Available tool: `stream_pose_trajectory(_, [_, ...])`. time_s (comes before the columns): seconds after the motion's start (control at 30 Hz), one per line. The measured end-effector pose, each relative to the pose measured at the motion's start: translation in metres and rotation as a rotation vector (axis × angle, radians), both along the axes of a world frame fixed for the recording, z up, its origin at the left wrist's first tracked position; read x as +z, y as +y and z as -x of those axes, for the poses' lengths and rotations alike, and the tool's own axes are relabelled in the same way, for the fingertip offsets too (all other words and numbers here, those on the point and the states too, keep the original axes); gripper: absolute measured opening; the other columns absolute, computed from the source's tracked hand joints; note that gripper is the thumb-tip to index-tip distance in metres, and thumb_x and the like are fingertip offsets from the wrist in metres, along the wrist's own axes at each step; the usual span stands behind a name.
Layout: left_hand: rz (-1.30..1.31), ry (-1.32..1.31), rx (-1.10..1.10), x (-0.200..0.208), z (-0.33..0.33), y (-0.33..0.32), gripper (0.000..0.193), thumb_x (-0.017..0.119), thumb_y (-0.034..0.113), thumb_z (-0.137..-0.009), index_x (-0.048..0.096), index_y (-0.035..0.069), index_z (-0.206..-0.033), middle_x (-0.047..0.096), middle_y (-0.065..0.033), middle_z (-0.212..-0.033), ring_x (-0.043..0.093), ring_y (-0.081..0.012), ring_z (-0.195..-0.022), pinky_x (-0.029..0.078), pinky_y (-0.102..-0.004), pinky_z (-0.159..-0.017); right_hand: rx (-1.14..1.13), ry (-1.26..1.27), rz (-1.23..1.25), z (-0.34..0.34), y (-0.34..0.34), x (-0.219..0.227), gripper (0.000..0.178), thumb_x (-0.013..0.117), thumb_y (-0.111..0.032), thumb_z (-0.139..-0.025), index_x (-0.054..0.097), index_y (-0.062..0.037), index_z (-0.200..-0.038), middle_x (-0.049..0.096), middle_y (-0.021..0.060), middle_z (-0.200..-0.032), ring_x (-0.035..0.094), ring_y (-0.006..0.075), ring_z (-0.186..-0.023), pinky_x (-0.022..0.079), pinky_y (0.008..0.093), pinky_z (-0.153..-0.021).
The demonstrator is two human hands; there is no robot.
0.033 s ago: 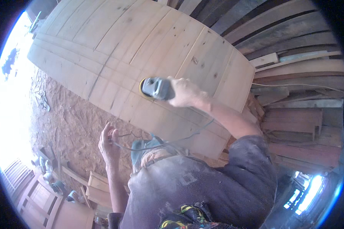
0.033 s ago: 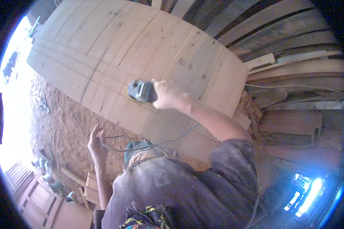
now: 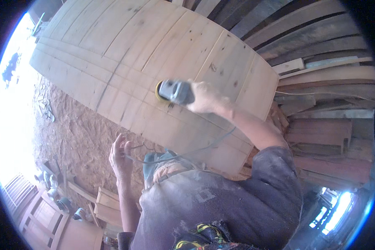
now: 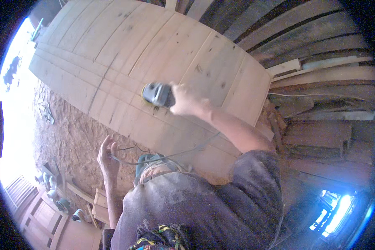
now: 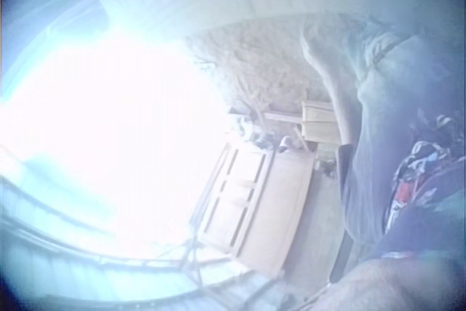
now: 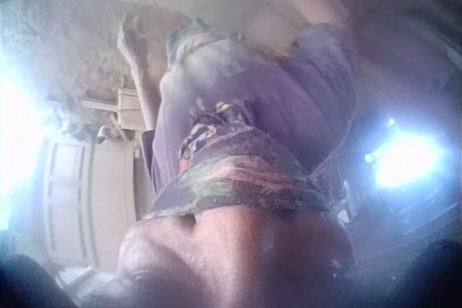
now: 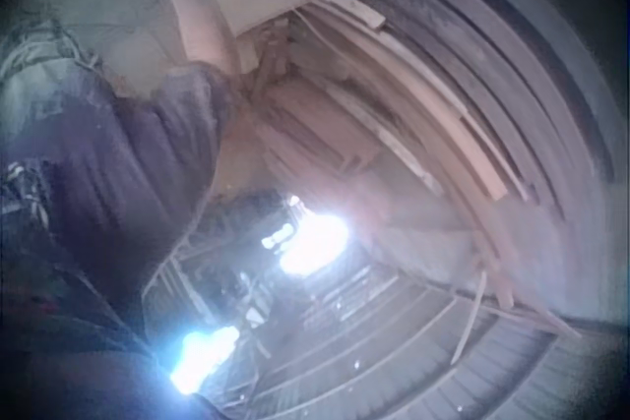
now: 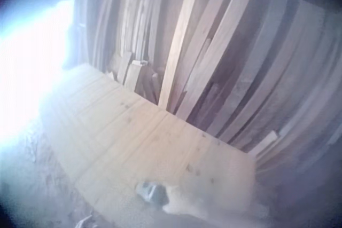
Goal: The person uses an orbital sander to smooth the surface of a large wooden board. They move the sander across the board in overlapping passes while holding the power cord with the other hand. The board remains stationary on a workbench throughout the clip.
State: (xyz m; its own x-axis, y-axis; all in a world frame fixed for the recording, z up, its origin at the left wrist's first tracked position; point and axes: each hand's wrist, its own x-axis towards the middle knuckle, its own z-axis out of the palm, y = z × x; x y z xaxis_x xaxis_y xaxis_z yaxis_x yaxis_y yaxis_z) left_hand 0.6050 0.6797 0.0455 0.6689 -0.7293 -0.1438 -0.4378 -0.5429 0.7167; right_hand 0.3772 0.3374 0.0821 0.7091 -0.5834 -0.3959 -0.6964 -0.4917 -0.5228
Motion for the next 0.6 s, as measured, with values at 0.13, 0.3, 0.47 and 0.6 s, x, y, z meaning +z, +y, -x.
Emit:
stream_pose_trajectory(0.13, [0.006, 0.098, -0.008, -0.005, 0.012, -0.034, 0.041, 0.08, 0.016, -0.107, 0.072, 0.008, -0.146, 0.081, -0.0117, -0.132, 0.079, -0.0215, -0.095, 0.062, -0.0376, -0.08, -0.148, -0.014, -0.069, 0.023, -0.098, -0.013, 0.051, 0.087, -0.024, -0.077, 0.076, 0.0003, -0.121, 0.082, 0.0274, -0.109, 0.081, 0.0421, -0.107, 0.064, 0.0486, -0.095])
stream_pose_trajectory(0.3, [-0.066, 0.16, 0.019, -0.006, 0.029, -0.049, 0.048, 0.084, 0.024, -0.104, 0.07, 0.007, -0.147, 0.078, -0.0165, -0.136, 0.082, -0.0254, -0.092, 0.065, -0.0394, -0.08, -0.258, 0.075, 0.101, 0.039, -0.194, 0.006, 0.05, 0.091, -0.025, -0.074, 0.077, 0.0026, -0.113, 0.081, 0.0243, -0.105, 0.082, 0.0386, -0.101, 0.063, 0.0472, -0.092])
stream_pose_trajectory(0.47, [-0.079, 0.093, 0.002, -0.001, 0.029, -0.062, 0.045, 0.084, 0.021, -0.105, 0.072, 0.006, -0.144, 0.079, -0.0162, -0.133, 0.081, -0.0216, -0.087, 0.064, -0.0373, -0.076, -0.436, 0.022, -0.013, 0.058, -0.268, 0.001, 0.05, 0.093, -0.028, -0.076, 0.078, 0.0002, -0.114, 0.082, 0.0216, -0.104, 0.082, 0.0344, -0.097, 0.063, 0.0462, -0.089])
stream_pose_trajectory(0.6, [-0.089, -0.003, 0.06, -0.009, 0.008, -0.051, 0.046, 0.084, 0.022, -0.103, 0.071, 0.006, -0.144, 0.076, -0.0189, -0.137, 0.08, -0.0273, -0.085, 0.063, -0.04, -0.08, -0.29, 0.06, -0.019, 0.037, -0.209, 0.005, 0.051, 0.094, -0.03, -0.077, 0.078, 0.0009, -0.115, 0.082, 0.0218, -0.105, 0.082, 0.0355, -0.097, 0.063, 0.0458, -0.09])
